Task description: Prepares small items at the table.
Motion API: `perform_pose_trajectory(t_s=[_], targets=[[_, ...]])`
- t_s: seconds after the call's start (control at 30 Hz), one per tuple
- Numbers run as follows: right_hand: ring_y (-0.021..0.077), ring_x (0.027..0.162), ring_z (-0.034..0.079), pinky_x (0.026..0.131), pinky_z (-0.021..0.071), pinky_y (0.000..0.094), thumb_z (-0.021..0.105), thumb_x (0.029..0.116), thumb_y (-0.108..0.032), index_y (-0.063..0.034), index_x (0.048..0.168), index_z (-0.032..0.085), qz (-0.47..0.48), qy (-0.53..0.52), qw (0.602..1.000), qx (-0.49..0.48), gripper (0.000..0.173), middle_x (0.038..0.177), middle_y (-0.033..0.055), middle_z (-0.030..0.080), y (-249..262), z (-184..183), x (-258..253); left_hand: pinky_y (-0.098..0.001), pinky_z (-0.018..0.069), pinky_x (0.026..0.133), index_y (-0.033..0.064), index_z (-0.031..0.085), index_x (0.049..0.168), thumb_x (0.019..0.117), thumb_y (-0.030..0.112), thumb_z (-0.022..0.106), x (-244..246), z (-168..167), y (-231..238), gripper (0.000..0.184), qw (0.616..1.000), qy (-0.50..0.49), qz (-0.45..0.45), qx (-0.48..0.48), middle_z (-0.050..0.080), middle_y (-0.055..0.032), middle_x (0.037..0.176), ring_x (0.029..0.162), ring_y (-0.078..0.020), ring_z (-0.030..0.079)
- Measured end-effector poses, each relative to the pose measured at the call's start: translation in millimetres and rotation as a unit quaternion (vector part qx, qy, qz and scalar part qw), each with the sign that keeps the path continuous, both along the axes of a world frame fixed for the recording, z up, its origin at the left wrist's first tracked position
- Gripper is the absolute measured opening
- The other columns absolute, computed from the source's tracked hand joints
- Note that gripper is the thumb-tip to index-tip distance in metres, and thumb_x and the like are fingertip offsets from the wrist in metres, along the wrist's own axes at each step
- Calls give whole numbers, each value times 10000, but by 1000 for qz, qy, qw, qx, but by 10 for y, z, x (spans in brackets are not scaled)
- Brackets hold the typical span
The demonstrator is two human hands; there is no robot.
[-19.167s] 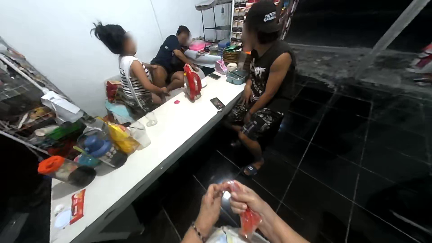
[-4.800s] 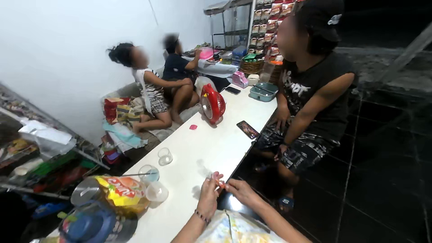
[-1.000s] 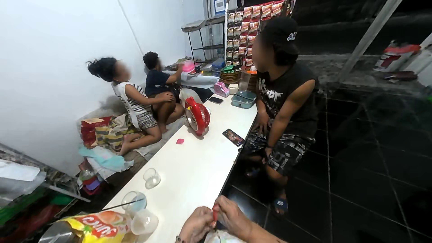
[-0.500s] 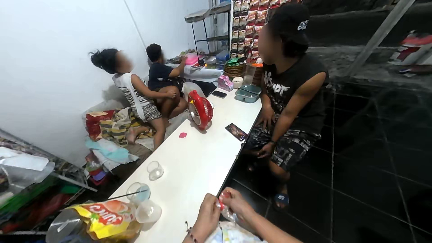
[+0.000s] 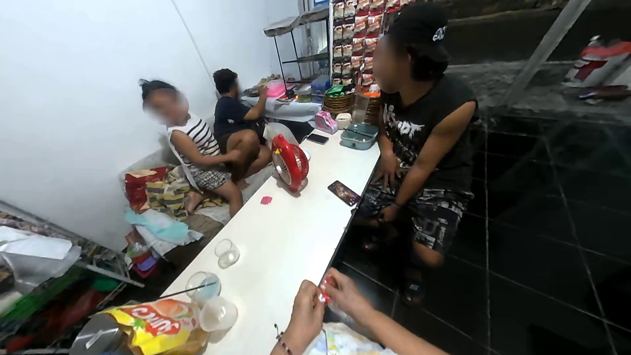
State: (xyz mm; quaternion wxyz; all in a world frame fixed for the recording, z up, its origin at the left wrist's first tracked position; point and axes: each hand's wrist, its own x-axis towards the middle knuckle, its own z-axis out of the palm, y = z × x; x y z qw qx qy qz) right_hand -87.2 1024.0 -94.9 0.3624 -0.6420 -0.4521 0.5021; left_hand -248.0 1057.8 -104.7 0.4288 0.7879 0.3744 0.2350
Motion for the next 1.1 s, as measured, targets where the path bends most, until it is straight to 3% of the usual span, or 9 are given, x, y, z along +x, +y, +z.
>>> perform_pose_trajectory(t_s=[0.1, 0.23, 0.37, 0.5, 0.6, 0.8, 0.9, 0.97, 1.1], targets=[[216, 877, 607, 826, 513, 374, 605, 1008, -82, 64, 1150, 594, -13, 40, 999, -31, 204, 1000, 171, 615, 15, 5, -8, -358, 546, 784, -133, 643, 898, 870, -50, 616, 17, 10, -8, 91, 999, -7, -4, 37, 615, -239, 928, 838, -283, 630], [115, 691, 586, 630, 508, 271, 664, 942, -1, 29, 1131, 571, -120, 189, 968, -110, 213, 869, 75, 608, 35, -69, -48, -363, 578, 782, -116, 656, 884, 833, -78, 627, 15, -16, 13, 70, 992, -13, -30, 125, 631, -249, 940, 841, -309, 664], [125, 648, 595, 586, 515, 268, 693, 874, 73, 24, 1097, 546, -182, 254, 939, -143, 271, 821, 86, 615, 38, -74, -50, -485, 583, 821, -120, 671, 924, 846, -83, 630, 13, 17, 11, 95, 989, 15, -50, 136, 640, -280, 1031, 898, -385, 681], [130, 612, 590, 563, 512, 274, 717, 825, 96, -1, 954, 538, -194, 232, 946, -118, 241, 762, 79, 606, 17, -71, -51, -481, 582, 811, -115, 676, 932, 842, -76, 641, 10, 42, -4, 105, 989, 15, -56, 135, 636, -279, 1039, 895, -381, 679], [112, 629, 564, 594, 488, 270, 753, 821, 59, -6, 826, 577, -145, 124, 978, -84, 189, 738, 56, 593, 7, 1, -17, -414, 594, 779, -114, 690, 938, 838, -72, 652, 4, 7, -18, 115, 988, -21, -54, 143, 640, -275, 991, 840, -343, 681], [109, 712, 599, 712, 506, 302, 665, 947, -39, 43, 903, 702, -33, -26, 999, 23, 101, 786, 76, 658, -51, 61, -10, -330, 582, 780, -113, 699, 951, 832, -80, 639, 8, -51, -42, 136, 985, -71, -33, 152, 641, -253, 959, 827, -281, 672], [92, 709, 579, 710, 491, 297, 570, 1025, -99, 35, 905, 697, -14, -22, 999, 41, 220, 772, 55, 635, -75, 58, -13, -340, 578, 802, -115, 693, 948, 848, -76, 629, -7, -37, -59, 125, 988, -75, -24, 133, 641, -253, 964, 852, -289, 670], [33, 672, 585, 671, 499, 237, 594, 1006, -99, -11, 865, 710, -31, 19, 998, 47, 203, 743, -4, 645, -72, -7, -1, -347, 575, 807, -119, 692, 952, 852, -78, 629, -14, -26, -62, 125, 989, -79, -25, 122, 639, -257, 966, 859, -297, 665], [72, 655, 610, 632, 519, 237, 668, 931, 12, 1, 855, 693, -95, 130, 986, -30, 80, 754, 25, 667, -41, -44, -1, -355, 571, 827, -130, 691, 997, 873, -81, 618, -16, -11, -77, 152, 989, -91, -30, 111, 633, -270, 989, 885, -314, 660]])
